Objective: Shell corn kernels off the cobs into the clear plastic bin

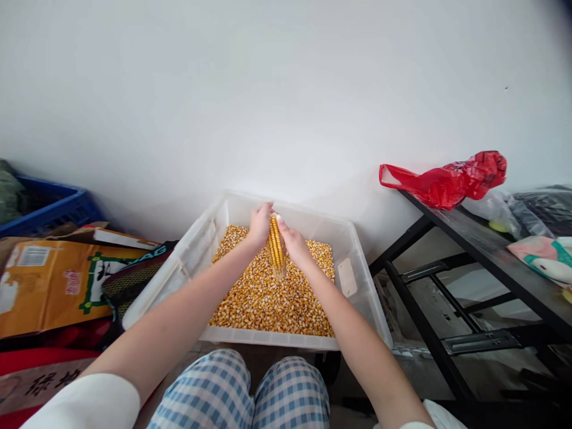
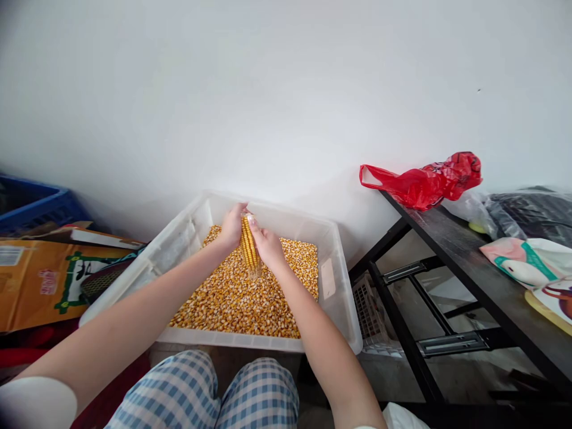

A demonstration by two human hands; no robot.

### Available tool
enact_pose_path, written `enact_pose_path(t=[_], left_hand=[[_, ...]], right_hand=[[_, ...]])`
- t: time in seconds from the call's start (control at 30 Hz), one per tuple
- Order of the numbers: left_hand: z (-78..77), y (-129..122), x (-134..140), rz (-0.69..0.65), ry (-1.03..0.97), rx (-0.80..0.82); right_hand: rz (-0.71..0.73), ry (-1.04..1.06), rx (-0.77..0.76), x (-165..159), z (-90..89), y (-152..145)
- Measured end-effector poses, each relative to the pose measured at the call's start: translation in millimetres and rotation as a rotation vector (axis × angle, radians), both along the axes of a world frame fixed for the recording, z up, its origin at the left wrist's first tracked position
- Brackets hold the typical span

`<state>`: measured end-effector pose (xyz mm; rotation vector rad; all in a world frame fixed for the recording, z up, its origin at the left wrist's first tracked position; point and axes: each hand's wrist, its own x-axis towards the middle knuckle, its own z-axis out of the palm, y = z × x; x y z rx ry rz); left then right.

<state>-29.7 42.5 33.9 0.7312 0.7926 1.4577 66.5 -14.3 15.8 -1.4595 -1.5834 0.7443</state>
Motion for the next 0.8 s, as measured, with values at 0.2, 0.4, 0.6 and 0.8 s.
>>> enact_pose_path(t=[0.2, 0.4, 0.6, 0.8], left_hand=[[-5.6, -6, 7, 0.087, 0.112, 0.085], [-1.1, -8, 7, 0.066, 0.088, 0.066], [5.6, -13, 7, 0.059, 0.087, 0.12], [0.5, -18, 11, 0.051, 0.117, 0.134]], right_hand=[[-0.065, -0.108, 0.054, -5, -0.4, -4], [-0.289, -0.141, 0.029, -3, -1.9, 0], [-0.166, -0.018, -0.028, 3, 2.1, 2], [-0.044, 0.023, 0.036, -5, 7.3, -5]])
